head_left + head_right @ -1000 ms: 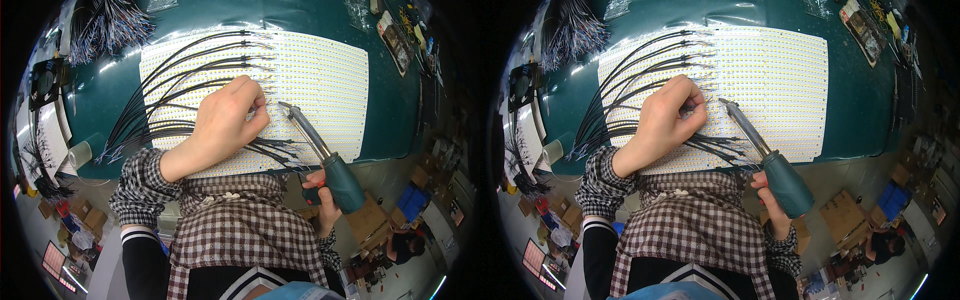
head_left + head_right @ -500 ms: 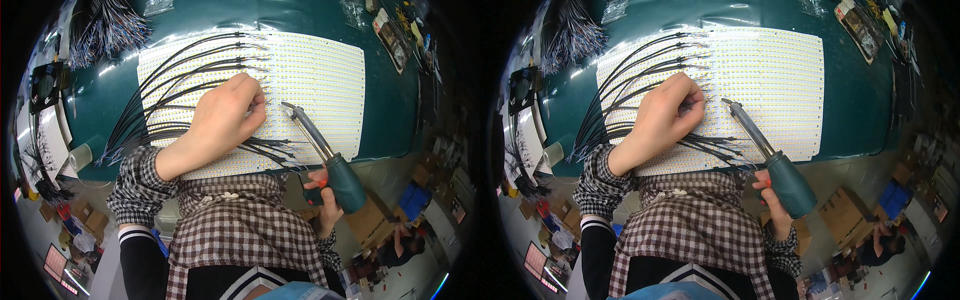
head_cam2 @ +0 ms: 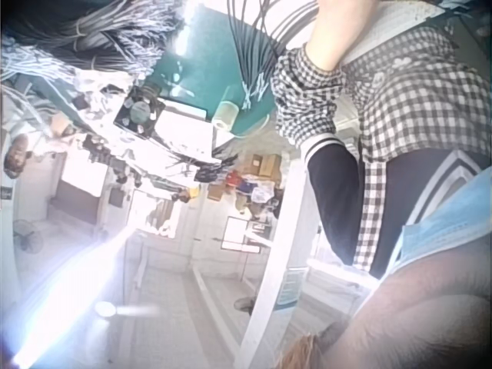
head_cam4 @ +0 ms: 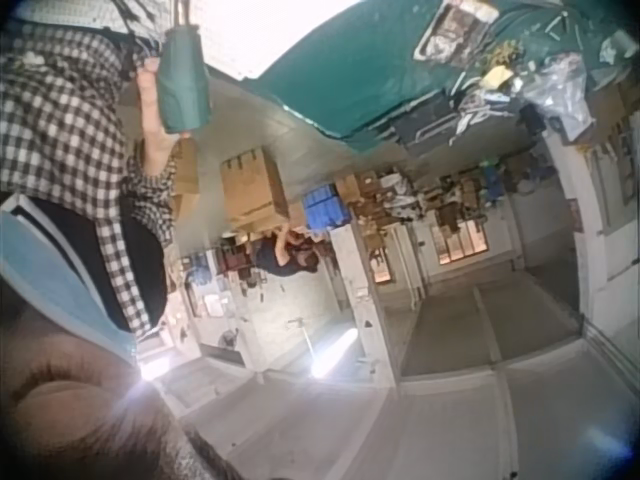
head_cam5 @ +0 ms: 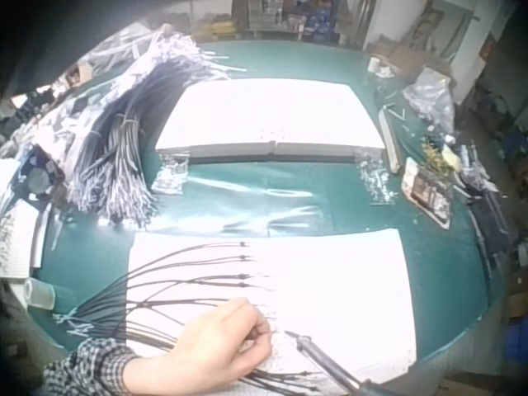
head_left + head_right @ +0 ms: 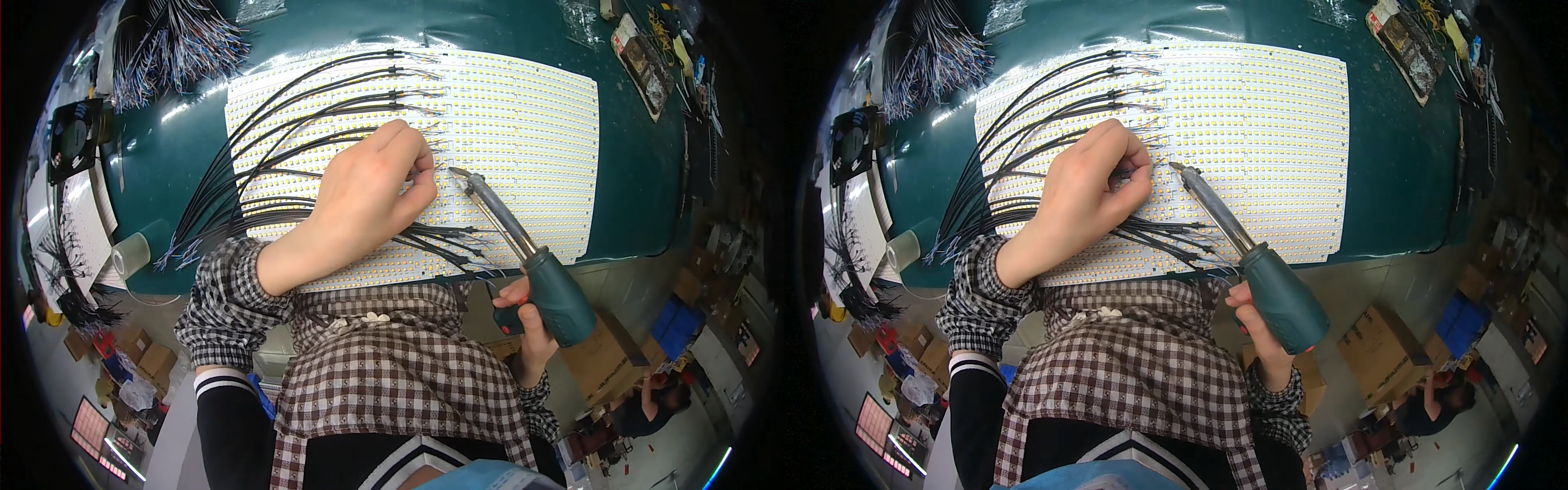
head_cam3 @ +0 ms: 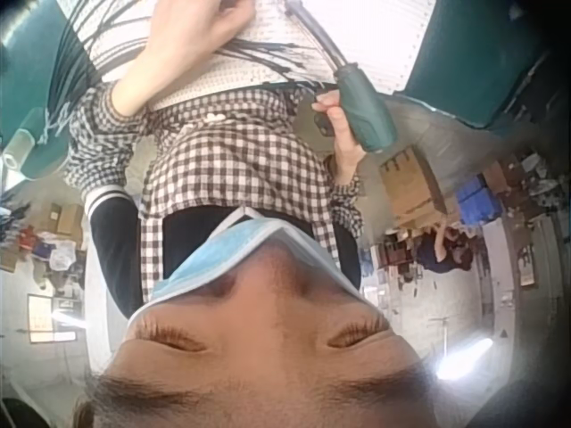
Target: The person uses a soldering iron to attach black wires to a large LED panel. They hold the wires in place with one hand while applying heat with the other, working methodically across the panel's surface.
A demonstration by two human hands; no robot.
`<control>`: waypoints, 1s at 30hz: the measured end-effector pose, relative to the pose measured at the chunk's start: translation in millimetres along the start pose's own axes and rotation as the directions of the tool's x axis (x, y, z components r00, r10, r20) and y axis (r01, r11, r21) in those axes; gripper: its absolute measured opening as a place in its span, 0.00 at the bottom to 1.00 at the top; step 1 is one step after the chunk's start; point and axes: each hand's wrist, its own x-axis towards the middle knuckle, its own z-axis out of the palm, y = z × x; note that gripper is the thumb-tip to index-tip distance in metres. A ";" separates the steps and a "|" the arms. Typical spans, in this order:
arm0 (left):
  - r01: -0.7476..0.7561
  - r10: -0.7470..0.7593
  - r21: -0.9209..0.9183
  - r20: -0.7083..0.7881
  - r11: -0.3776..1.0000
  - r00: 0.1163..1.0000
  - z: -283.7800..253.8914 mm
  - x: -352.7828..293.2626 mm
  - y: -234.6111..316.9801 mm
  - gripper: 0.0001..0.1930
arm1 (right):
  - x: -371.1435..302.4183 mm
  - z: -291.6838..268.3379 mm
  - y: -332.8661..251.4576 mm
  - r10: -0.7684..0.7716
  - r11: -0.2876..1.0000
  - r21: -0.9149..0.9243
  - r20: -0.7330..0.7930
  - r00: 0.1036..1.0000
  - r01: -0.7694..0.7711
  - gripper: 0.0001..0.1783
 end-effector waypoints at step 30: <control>0.005 -0.005 0.007 0.017 1.000 1.000 -0.7 -0.4 0.9 0.07 | -0.5 1.7 4.0 -0.022 0.994 -0.111 -0.059 0.998 0.015 0.35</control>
